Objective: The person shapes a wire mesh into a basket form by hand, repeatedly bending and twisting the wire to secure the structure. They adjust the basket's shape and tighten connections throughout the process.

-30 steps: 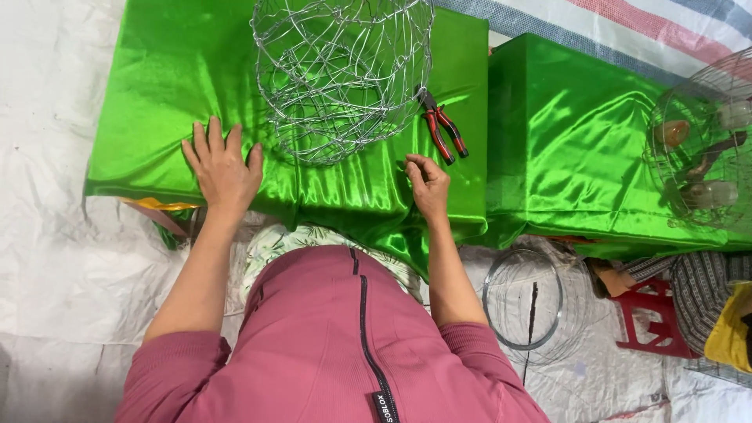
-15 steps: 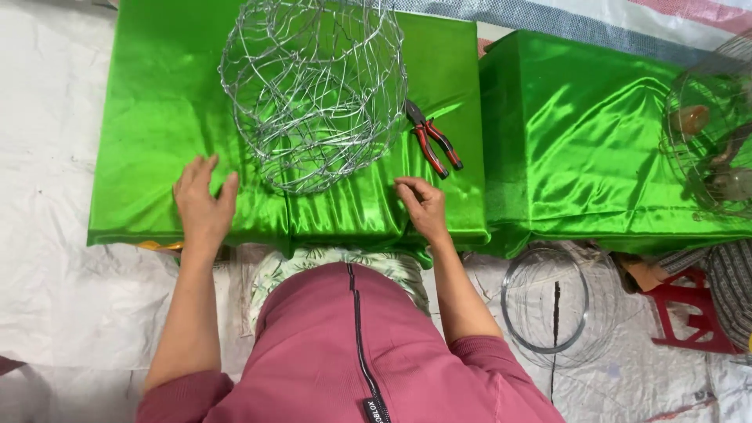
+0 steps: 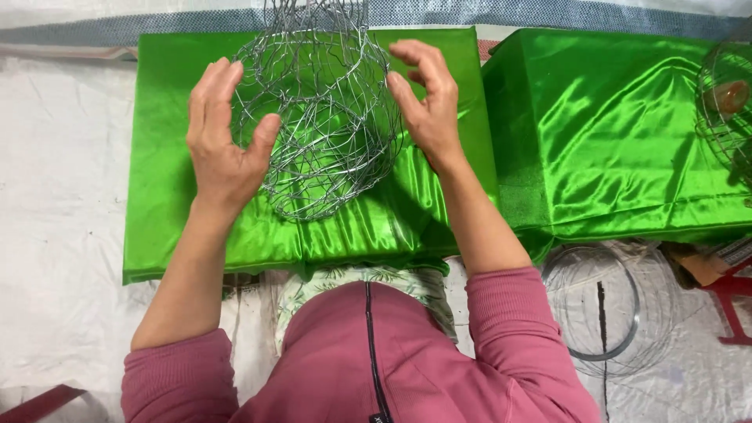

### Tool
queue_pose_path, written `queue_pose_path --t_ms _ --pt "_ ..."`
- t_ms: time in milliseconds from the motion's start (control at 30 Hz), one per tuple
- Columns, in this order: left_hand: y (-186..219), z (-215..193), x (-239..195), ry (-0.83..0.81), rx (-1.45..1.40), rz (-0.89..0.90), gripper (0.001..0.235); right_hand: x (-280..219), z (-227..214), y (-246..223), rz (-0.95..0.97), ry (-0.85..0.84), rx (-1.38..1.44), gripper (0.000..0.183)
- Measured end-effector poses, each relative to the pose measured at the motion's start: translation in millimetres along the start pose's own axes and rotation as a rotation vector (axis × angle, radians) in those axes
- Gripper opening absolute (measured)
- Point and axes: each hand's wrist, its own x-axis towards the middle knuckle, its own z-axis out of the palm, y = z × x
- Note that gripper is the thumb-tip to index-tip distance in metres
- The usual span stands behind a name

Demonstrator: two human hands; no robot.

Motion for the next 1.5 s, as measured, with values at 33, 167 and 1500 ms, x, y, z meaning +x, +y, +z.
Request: queue_pose_path --t_ms 33,167,1500 --pt "2 -2 3 -0.003 0.001 0.009 0.056 7 4 12 -0.001 0.009 0.002 0.028" --pt "-6 -8 6 -0.205 -0.156 -0.444 0.088 16 20 59 0.209 -0.048 0.349 0.054" --pt "-84 15 -6 0.110 -1.012 -0.975 0.068 -100 47 -80 -0.080 0.037 -0.260 0.081"
